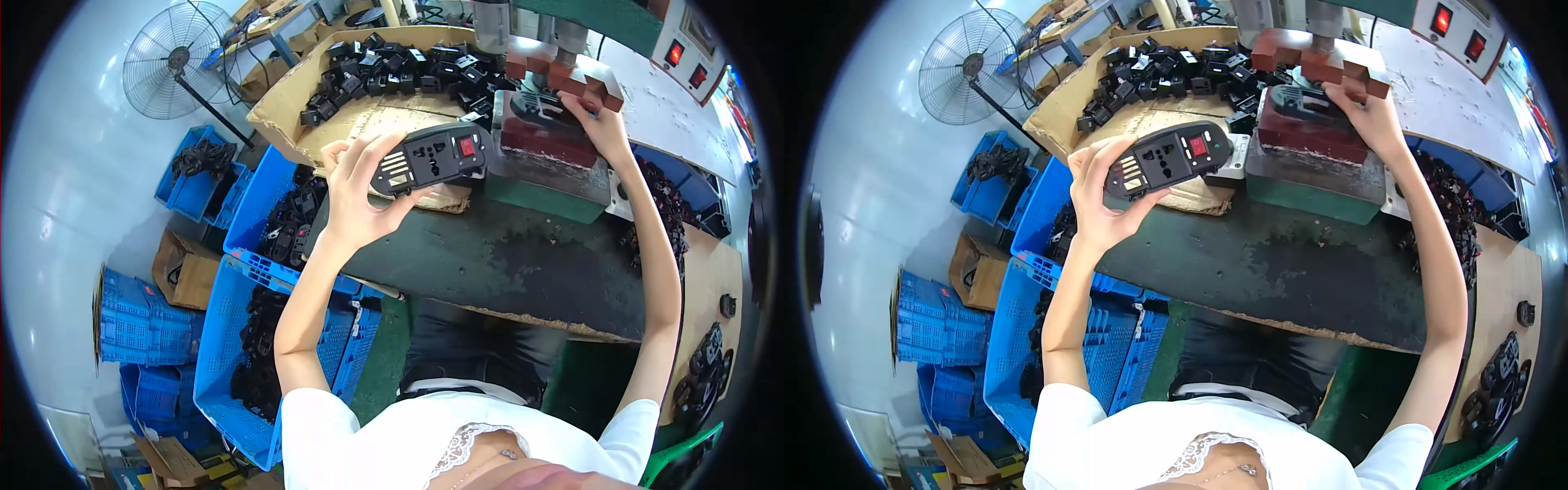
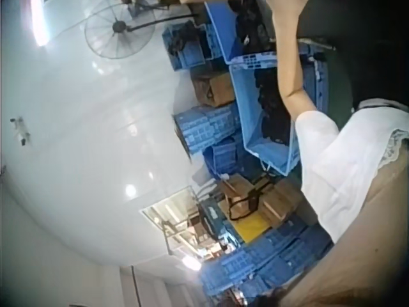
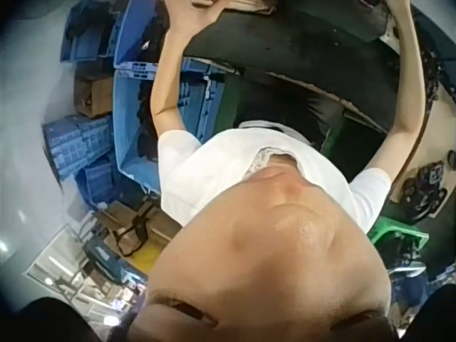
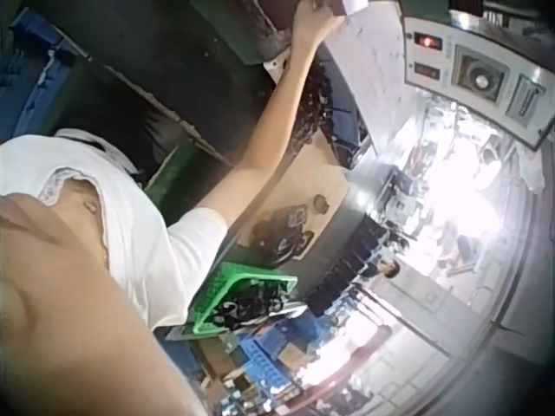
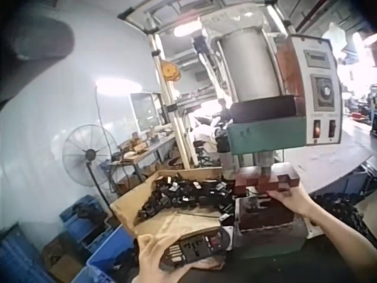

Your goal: The operator is assembling plastic component housings by placing them into a manual press machine and then sorting them into a bin.

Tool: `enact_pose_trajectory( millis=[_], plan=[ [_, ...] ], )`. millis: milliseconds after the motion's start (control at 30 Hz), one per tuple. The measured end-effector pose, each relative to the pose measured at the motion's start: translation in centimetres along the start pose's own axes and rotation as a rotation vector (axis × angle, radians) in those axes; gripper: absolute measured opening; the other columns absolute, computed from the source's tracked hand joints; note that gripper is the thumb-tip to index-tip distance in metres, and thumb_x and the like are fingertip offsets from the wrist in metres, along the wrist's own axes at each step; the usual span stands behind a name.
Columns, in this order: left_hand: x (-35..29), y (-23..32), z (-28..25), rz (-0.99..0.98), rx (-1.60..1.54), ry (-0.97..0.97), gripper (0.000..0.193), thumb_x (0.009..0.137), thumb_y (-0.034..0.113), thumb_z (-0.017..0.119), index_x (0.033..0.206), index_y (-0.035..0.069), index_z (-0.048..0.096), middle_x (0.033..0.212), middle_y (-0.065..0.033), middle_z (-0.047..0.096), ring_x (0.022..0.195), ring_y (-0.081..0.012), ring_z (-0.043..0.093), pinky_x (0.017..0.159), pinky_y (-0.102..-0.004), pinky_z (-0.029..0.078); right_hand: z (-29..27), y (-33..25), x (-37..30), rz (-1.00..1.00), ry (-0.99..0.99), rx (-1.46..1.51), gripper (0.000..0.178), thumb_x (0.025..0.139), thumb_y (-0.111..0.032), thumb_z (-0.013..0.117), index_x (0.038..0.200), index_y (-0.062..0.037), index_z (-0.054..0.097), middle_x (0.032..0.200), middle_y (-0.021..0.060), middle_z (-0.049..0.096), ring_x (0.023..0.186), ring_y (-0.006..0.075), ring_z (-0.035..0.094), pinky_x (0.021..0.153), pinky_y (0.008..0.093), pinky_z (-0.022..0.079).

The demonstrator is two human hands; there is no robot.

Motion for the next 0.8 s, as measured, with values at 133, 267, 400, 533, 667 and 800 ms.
enact_pose_trajectory(
  millis=[133, 267, 400, 533, 667, 800],
  plan=[
    [-1.1, -0.4, -0.8, 0.026, -0.019, 0.022, 0.059, 0.059, 0.023, 0.082, 0.112, 0.008, 0.058, 0.101, -0.0066, 0.063, 0.083, -0.0213, 0.057, 0.082, -0.0334, 0.032, 0.5, -2.4, -0.6, -0.181, 0.083, -0.265, 0.027, 0.089, -0.019, 0.058, 0.109, -0.0006, 0.063, 0.102, 0.0167, 0.065, 0.094, 0.0266, 0.062, 0.085, 0.0313, 0.044],
    [-2.2, -1.1, -1.7, -0.01, 0.013, 0.001, 0.066, 0.053, 0.013, 0.086, 0.112, 0.004, 0.058, 0.106, -0.0115, 0.061, 0.095, -0.0265, 0.056, 0.086, -0.0346, 0.04, 2.4, -4.4, -0.6, -0.262, -0.166, -0.231, 0.038, 0.09, -0.025, 0.056, 0.121, -0.0035, 0.054, 0.113, 0.0189, 0.06, 0.108, 0.0334, 0.055, 0.095, 0.0372, 0.039],
    [-3.2, -2.1, -3.0, -0.066, 0.039, -0.005, 0.063, 0.054, 0.009, 0.085, 0.111, 0.003, 0.059, 0.107, -0.0124, 0.06, 0.099, -0.0265, 0.056, 0.087, -0.0346, 0.044, 3.2, -4.6, -0.6, -0.258, -0.349, -0.35, 0.041, 0.088, -0.026, 0.057, 0.123, -0.0055, 0.052, 0.124, 0.0154, 0.053, 0.117, 0.0307, 0.048, 0.1, 0.0374, 0.036],
    [-4.0, -3.1, -4.8, -0.129, 0.081, 0.03, 0.057, 0.057, 0.016, 0.083, 0.108, 0.007, 0.061, 0.103, -0.0094, 0.063, 0.096, -0.0238, 0.057, 0.087, -0.0339, 0.036, 3.2, -3.7, -0.2, -0.252, -0.358, -0.325, 0.041, 0.088, -0.025, 0.059, 0.123, -0.0065, 0.051, 0.122, 0.0138, 0.054, 0.117, 0.0298, 0.047, 0.102, 0.0372, 0.034],
    [-4.8, -3.7, -6.6, -0.22, 0.169, 0.017, 0.057, 0.056, 0.013, 0.084, 0.108, 0.007, 0.061, 0.105, -0.0092, 0.063, 0.099, -0.0255, 0.056, 0.09, -0.0346, 0.039, 2.8, -3.1, -0.2, -0.219, -0.413, -0.302, 0.043, 0.087, -0.026, 0.06, 0.124, -0.0064, 0.051, 0.126, 0.0139, 0.051, 0.118, 0.0298, 0.047, 0.102, 0.037, 0.033],
    [-6.5, -5.4, -8.4, -0.303, 0.249, 0.01, 0.056, 0.058, 0.012, 0.083, 0.109, 0.008, 0.06, 0.109, -0.0085, 0.062, 0.102, -0.0257, 0.056, 0.091, -0.0359, 0.039, 1.8, -4.1, -1.3, -0.242, -0.342, -0.406, 0.043, 0.087, -0.024, 0.06, 0.124, -0.0038, 0.05, 0.129, 0.015, 0.049, 0.118, 0.0302, 0.046, 0.102, 0.0368, 0.033]
  ],
)
Point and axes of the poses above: each hand's wrist, its own x-axis towards the middle knuckle, its own z-axis out of the palm, y = z × x, the point moved 6 cm from there along x, towards the middle knuckle
